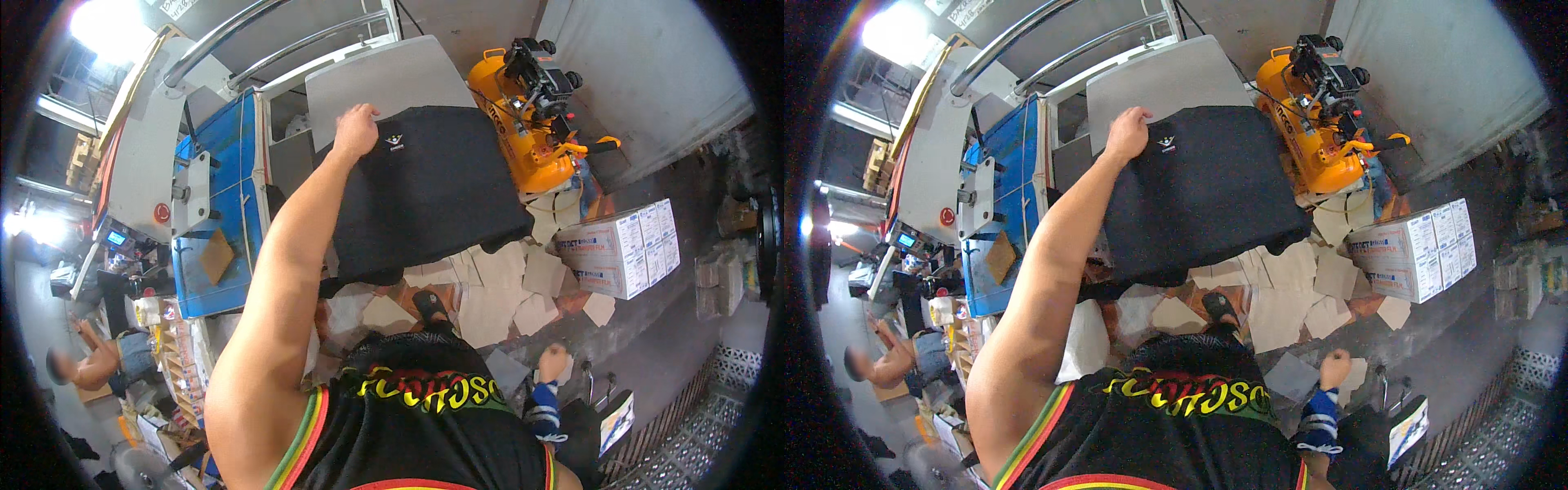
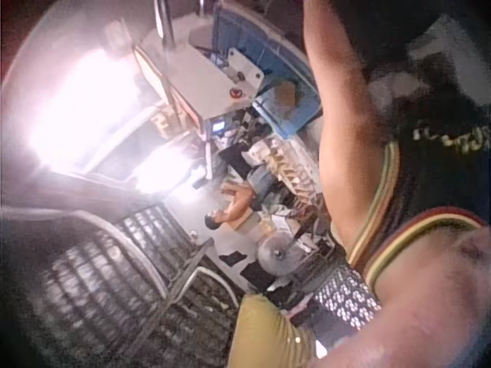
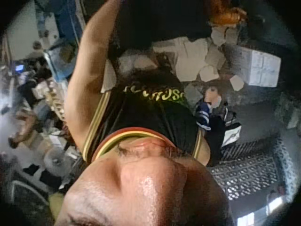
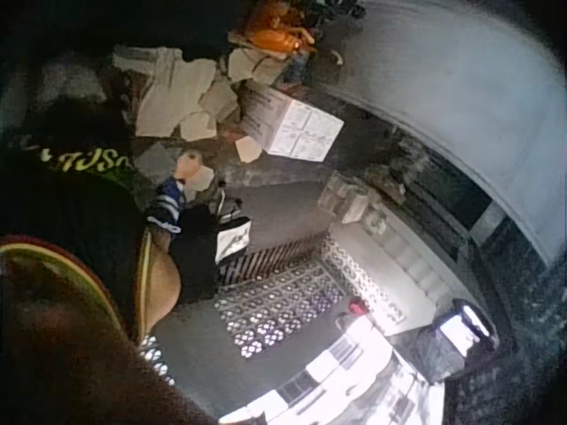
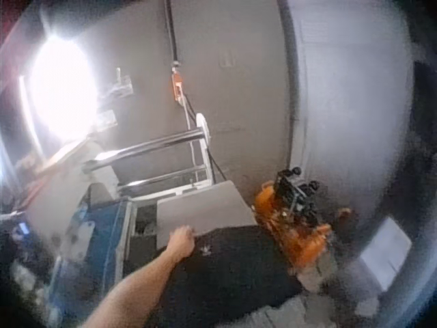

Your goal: The person repeatedly picks up black shirts, places them on a heat press, aligns and presses small fabric patches onto the chest area, then removes and stacks the shirts. The process is repeated for multiple shirts in a workshop setting.

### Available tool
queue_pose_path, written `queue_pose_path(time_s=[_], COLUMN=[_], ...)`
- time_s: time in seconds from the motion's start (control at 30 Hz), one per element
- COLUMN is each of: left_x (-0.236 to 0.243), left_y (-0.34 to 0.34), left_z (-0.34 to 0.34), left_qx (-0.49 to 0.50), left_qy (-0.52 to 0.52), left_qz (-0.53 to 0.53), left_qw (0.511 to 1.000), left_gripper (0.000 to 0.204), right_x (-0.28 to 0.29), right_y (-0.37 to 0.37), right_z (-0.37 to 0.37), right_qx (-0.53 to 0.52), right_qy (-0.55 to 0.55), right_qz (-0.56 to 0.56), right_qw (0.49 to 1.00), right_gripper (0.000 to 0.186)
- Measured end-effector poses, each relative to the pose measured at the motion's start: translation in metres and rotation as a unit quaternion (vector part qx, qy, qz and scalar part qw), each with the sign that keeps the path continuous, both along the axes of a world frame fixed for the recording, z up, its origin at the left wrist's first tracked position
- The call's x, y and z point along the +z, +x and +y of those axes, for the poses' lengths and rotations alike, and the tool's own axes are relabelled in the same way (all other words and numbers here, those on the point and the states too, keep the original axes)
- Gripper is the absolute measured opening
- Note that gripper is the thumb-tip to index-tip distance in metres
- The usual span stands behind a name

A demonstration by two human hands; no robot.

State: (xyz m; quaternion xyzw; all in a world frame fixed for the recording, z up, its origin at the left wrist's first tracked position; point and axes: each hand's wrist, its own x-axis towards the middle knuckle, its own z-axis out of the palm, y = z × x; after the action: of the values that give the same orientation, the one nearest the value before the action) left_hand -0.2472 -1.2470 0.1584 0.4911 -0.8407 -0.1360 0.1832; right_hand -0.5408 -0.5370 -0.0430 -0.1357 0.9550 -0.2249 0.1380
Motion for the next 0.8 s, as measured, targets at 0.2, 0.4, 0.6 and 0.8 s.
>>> queue_pose_path(time_s=[0.2, 0.4, 0.6, 0.8], left_x=[0.000, -0.004, -0.006, 0.035], left_y=[0.001, 0.015, -0.001, 0.010], left_z=[-0.003, -0.019, 0.011, 0.039], left_qx=[0.090, 0.091, 0.037, 0.167], left_qy=[-0.046, 0.212, 0.110, 0.095], left_qz=[-0.188, 0.107, -0.042, 0.299], left_qw=[0.977, 0.967, 0.992, 0.935], left_gripper=[0.035, 0.038, 0.041, 0.048], right_x=[-0.052, -0.003, 0.054, 0.039], right_y=[0.019, -0.040, -0.047, -0.043], right_z=[-0.027, -0.210, -0.289, -0.289], right_qx=[0.092, 0.156, 0.224, 0.266], right_qy=[-0.001, -0.081, -0.142, -0.122], right_qz=[-0.035, -0.039, 0.043, -0.018], right_qw=[0.995, 0.984, 0.963, 0.956], right_gripper=[0.026, 0.031, 0.035, 0.042])
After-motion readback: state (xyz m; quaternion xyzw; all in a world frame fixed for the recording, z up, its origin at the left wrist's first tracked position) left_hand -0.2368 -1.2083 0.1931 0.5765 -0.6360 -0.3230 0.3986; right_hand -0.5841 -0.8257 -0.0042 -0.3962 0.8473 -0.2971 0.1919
